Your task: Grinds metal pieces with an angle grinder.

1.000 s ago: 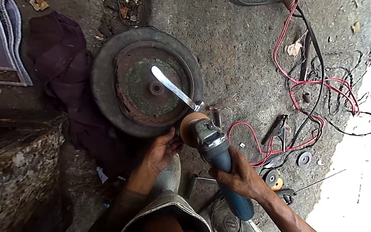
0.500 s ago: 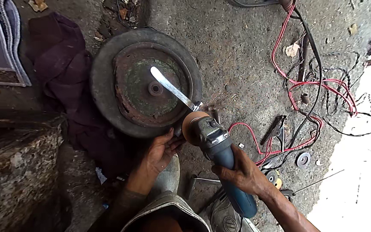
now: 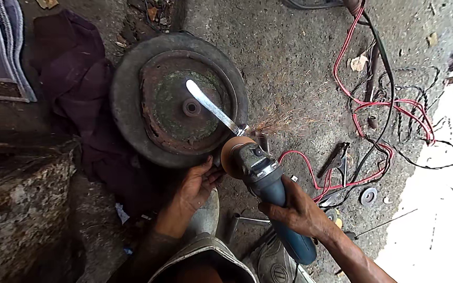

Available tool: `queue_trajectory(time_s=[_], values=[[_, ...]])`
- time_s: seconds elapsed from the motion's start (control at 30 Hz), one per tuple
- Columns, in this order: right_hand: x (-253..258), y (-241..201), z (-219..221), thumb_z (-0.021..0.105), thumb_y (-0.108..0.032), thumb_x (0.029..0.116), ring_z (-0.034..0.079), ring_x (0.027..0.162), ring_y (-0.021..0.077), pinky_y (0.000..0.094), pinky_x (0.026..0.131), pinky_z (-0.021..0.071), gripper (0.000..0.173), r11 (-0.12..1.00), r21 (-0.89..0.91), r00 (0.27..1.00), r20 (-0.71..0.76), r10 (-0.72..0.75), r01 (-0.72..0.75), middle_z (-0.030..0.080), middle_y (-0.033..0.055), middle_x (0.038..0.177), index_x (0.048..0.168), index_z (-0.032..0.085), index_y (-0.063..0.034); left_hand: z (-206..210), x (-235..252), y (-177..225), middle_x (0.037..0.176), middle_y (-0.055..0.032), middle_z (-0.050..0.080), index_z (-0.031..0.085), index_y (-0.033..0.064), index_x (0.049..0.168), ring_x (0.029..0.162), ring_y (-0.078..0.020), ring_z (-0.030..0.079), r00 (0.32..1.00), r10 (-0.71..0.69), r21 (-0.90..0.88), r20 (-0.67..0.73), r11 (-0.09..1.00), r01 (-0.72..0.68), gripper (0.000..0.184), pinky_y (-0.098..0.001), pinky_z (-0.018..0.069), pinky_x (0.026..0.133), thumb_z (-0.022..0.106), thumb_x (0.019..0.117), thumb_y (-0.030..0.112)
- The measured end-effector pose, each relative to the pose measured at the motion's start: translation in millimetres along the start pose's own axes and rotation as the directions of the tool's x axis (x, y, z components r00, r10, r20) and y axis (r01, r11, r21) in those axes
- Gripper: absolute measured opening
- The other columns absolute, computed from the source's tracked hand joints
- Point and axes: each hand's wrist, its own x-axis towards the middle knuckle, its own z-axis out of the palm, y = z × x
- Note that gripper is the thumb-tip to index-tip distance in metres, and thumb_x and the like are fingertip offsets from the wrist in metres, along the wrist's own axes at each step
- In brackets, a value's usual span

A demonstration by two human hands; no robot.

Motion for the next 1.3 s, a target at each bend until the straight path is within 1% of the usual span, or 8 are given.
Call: queue_trajectory(time_s=[0.13, 0.33, 0.47, 0.7, 0.83, 1.0, 1.3], values=[[0.5, -1.0, -1.1, 0.076, -0.045, 0.0766, 0.067, 0.081, 0.0010, 0.0237, 0.073, 0.0584, 0.061, 1.000, 0.009, 1.000, 0.003, -0.008, 0.008, 0.068, -0.0060, 0.093, 0.123, 0.056, -0.0100, -0.7, 0.9, -0.1, 0.096, -0.0146, 0.073, 0.065, -0.0014, 0.109, 0.088, -0.0212, 0.073, 1.000, -0.001, -0.006, 0.004, 1.000, 0.001, 0.031, -0.0327, 0.0607, 0.082, 0.046, 0.1090, 0.023], [1.5, 1.3, -3.8, 0.076, -0.044, 0.0771, 0.067, 0.081, 0.0008, 0.0234, 0.073, 0.0584, 0.059, 1.000, 0.021, 1.000, 0.011, -0.023, 0.022, 0.068, -0.0060, 0.092, 0.121, 0.057, -0.0104, -0.3, 0.9, -0.2, 0.097, -0.0152, 0.074, 0.065, -0.0015, 0.110, 0.088, -0.0211, 0.074, 1.000, -0.003, -0.010, 0.007, 1.000, 0.003, 0.031, -0.0318, 0.0608, 0.081, 0.046, 0.1092, 0.023], [2.5, 0.0, -5.5, 0.077, -0.043, 0.0769, 0.068, 0.081, 0.0013, 0.0237, 0.073, 0.0588, 0.059, 0.999, 0.036, 1.000, 0.023, -0.013, 0.012, 0.068, -0.0062, 0.093, 0.122, 0.057, -0.0107, -0.3, 1.1, -0.6, 0.096, -0.0155, 0.074, 0.065, -0.0018, 0.109, 0.087, -0.0216, 0.074, 1.000, 0.000, -0.014, 0.004, 1.000, 0.000, 0.031, -0.0323, 0.0609, 0.080, 0.046, 0.1090, 0.023], [3.9, -0.6, -7.1, 0.076, -0.045, 0.0769, 0.067, 0.081, 0.0008, 0.0232, 0.073, 0.0579, 0.059, 1.000, 0.012, 0.999, 0.036, -0.005, 0.005, 0.068, -0.0065, 0.092, 0.121, 0.057, -0.0111, 0.2, 1.2, -0.4, 0.097, -0.0156, 0.073, 0.065, -0.0015, 0.110, 0.088, -0.0219, 0.074, 1.000, -0.001, -0.030, -0.009, 1.000, 0.001, 0.031, -0.0328, 0.0611, 0.080, 0.047, 0.1086, 0.023], [4.2, -0.5, -8.7, 0.077, -0.044, 0.0765, 0.068, 0.081, 0.0007, 0.0235, 0.073, 0.0587, 0.060, 1.000, 0.017, 0.999, 0.041, -0.004, 0.003, 0.068, -0.0061, 0.093, 0.122, 0.056, -0.0107, 0.9, 0.8, -0.4, 0.096, -0.0155, 0.073, 0.065, -0.0013, 0.110, 0.087, -0.0217, 0.074, 1.000, 0.001, -0.027, -0.008, 1.000, -0.001, 0.030, -0.0326, 0.0610, 0.081, 0.047, 0.1087, 0.023], [4.0, 1.9, -11.0, 0.077, -0.043, 0.0770, 0.069, 0.082, 0.0023, 0.0253, 0.073, 0.0603, 0.061, 0.999, 0.043, 0.999, 0.041, -0.004, 0.003, 0.070, -0.0055, 0.094, 0.124, 0.056, -0.0103, 1.8, 0.6, -0.8, 0.097, -0.0160, 0.074, 0.064, -0.0020, 0.112, 0.087, -0.0215, 0.074, 1.000, 0.005, -0.019, -0.014, 1.000, -0.006, 0.031, -0.0321, 0.0608, 0.080, 0.045, 0.1093, 0.023], [4.6, 1.5, -11.9, 0.077, -0.043, 0.0770, 0.069, 0.081, 0.0016, 0.0242, 0.073, 0.0598, 0.059, 0.999, 0.044, 0.999, 0.041, -0.009, 0.008, 0.069, -0.0062, 0.093, 0.122, 0.056, -0.0110, 0.8, 1.2, -0.7, 0.097, -0.0164, 0.074, 0.065, -0.0022, 0.111, 0.088, -0.0223, 0.074, 1.000, 0.004, -0.035, -0.010, 0.999, -0.005, 0.030, -0.0326, 0.0610, 0.081, 0.047, 0.1087, 0.022]])
